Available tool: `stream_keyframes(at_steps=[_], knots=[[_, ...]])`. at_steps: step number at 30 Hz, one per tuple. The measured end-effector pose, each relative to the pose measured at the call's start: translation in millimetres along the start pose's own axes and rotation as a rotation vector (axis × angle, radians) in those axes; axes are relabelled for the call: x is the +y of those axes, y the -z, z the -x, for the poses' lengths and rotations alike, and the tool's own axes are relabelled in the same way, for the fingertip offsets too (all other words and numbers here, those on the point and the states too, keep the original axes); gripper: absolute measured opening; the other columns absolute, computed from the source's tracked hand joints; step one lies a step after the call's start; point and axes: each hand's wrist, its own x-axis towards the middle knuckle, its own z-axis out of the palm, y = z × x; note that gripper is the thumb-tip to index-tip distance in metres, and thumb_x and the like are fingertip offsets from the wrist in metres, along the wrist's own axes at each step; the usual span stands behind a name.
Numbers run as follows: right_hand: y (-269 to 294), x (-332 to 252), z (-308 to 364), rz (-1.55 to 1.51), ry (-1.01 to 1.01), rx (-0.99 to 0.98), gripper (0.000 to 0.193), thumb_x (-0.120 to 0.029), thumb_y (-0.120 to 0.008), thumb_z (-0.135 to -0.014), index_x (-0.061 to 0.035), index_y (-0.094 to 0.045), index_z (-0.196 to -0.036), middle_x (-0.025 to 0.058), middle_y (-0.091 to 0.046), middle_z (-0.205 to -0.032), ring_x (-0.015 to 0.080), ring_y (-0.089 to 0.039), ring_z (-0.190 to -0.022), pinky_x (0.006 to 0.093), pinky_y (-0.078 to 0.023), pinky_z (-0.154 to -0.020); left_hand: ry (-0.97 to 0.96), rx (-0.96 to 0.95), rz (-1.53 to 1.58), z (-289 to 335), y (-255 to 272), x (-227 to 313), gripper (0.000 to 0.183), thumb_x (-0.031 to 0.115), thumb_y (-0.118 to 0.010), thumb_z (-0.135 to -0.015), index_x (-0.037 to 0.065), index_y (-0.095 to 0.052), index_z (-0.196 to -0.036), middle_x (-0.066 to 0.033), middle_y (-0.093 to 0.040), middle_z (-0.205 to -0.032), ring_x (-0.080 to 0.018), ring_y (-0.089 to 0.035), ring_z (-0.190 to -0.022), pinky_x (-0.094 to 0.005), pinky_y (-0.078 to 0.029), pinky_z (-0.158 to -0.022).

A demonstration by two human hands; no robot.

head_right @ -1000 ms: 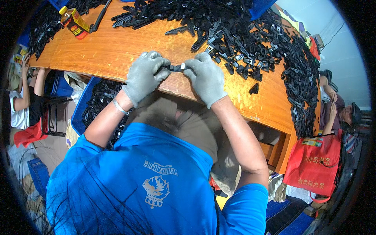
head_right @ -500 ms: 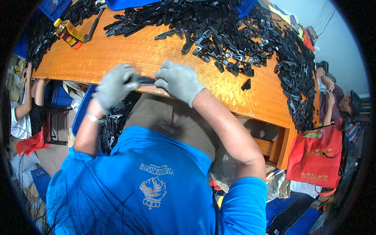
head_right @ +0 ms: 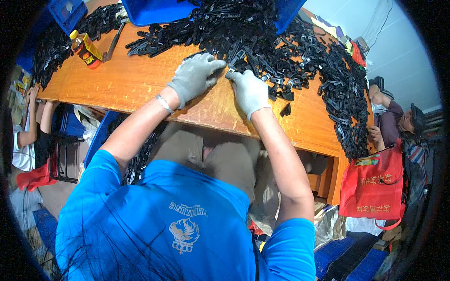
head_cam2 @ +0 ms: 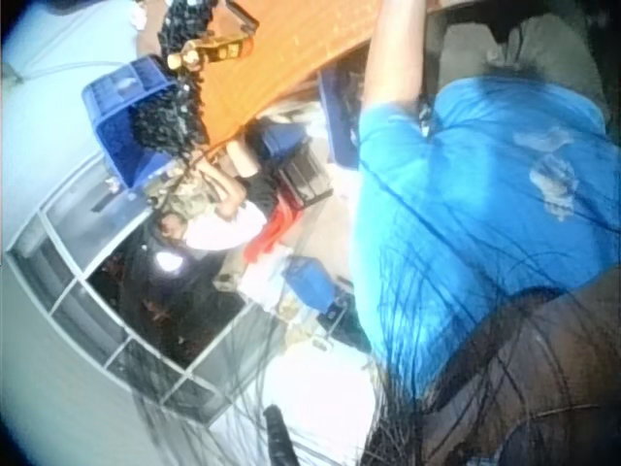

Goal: The person wearing gloves repeatedly picks up plastic components from piles on a workbench, snaps them together by hand to assemble parts, and places the assembled items onto the table.

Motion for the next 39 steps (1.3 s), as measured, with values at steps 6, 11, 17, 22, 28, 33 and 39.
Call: stream_keyframes(at_steps=[6, 11, 17, 22, 28, 33, 39], knots=[[9.8, -9.2, 15.3, -0.022, 0.047, -0.119, 0.015, -0.018, -0.061, -0.103, -0.0143, -0.069, -0.115, 0.0194, -0.071, -0.098, 0.0403, -0.075, -0.085, 0.0514, -0.06, -0.073, 0.114, -0.03, -0.004, -2.2, -14.8, -9.1, 0.02, 0.026, -0.069, -0.1, 0.011, -0.076, -0.112, -0.0161, -0.075, -0.105, -0.0381, -0.072, -0.101, -0.0483, -0.058, -0.089], [2.5, -12.9, 25.0, -0.017, 0.1, -0.083, 0.01, -0.015, -0.059, -0.101, -0.0106, -0.066, -0.107, 0.0179, -0.073, -0.098, 0.0389, -0.076, -0.082, 0.0492, -0.061, -0.069, 0.359, 0.012, 0.234, 25.9, -3.6, -23.7, 0.029, 0.032, -0.064, -0.101, 0.004, -0.074, -0.104, -0.0255, -0.074, -0.103, -0.0464, -0.071, -0.1, -0.0547, -0.056, -0.088], [13.9, -20.2, 20.2, 0.167, 0.119, -0.187, 0.009, -0.01, -0.06, -0.096, -0.0097, -0.068, -0.099, 0.0165, -0.074, -0.098, 0.0352, -0.077, -0.083, 0.0463, -0.062, -0.068, 0.565, -0.378, -0.065, 26.4, 48.1, -7.9, 0.021, 0.025, -0.069, -0.099, 0.009, -0.078, -0.108, -0.0223, -0.077, -0.1, -0.041, -0.074, -0.096, -0.0514, -0.058, -0.088], [17.7, -19.6, 22.6, 0.041, 0.081, -0.163, 0.013, -0.015, -0.067, -0.097, -0.0097, -0.072, -0.107, 0.0148, -0.073, -0.1, 0.0351, -0.076, -0.089, 0.0459, -0.062, -0.075, 0.157, -0.252, -0.177, 20.7, 40.3, -13.8, 0.03, 0.016, -0.064, -0.099, 0.019, -0.076, -0.126, -0.0143, -0.074, -0.116, -0.0362, -0.072, -0.11, -0.0491, -0.058, -0.093], [9.2, -16.9, 29.7, -0.176, 0.037, -0.031, 0.022, -0.024, -0.08, -0.092, -0.0132, -0.079, -0.111, 0.0129, -0.072, -0.103, 0.0346, -0.074, -0.093, 0.045, -0.06, -0.08, -0.181, -0.352, -0.28, 8.1, 41.4, -21.8, 0.033, 0.012, -0.065, -0.096, 0.023, -0.078, -0.124, -0.0088, -0.068, -0.134, -0.0335, -0.063, -0.128, -0.046, -0.057, -0.099], [6.4, -18.6, 27.0, -0.219, 0.004, -0.068, 0.018, -0.024, -0.081, -0.091, -0.0131, -0.081, -0.105, 0.0113, -0.071, -0.102, 0.0333, -0.073, -0.092, 0.0442, -0.06, -0.08, -0.16, -0.329, -0.259, 28.0, 57.8, -22.0, 0.019, 0.023, -0.077, -0.089, 0.015, -0.076, -0.107, -0.0087, -0.067, -0.134, -0.0321, -0.062, -0.128, -0.0469, -0.055, -0.1], [3.0, -57.9, 18.4, -0.417, 0.041, 0.018, 0.015, -0.026, -0.079, -0.092, -0.0164, -0.081, -0.103, 0.0097, -0.071, -0.1, 0.0318, -0.072, -0.094, 0.0451, -0.058, -0.08, 0.008, -0.312, -0.128, 62.7, 45.8, -28.9, 0.018, 0.028, -0.078, -0.089, 0.015, -0.077, -0.101, -0.0083, -0.07, -0.106, -0.032, -0.068, -0.106, -0.0483, -0.057, -0.088]])
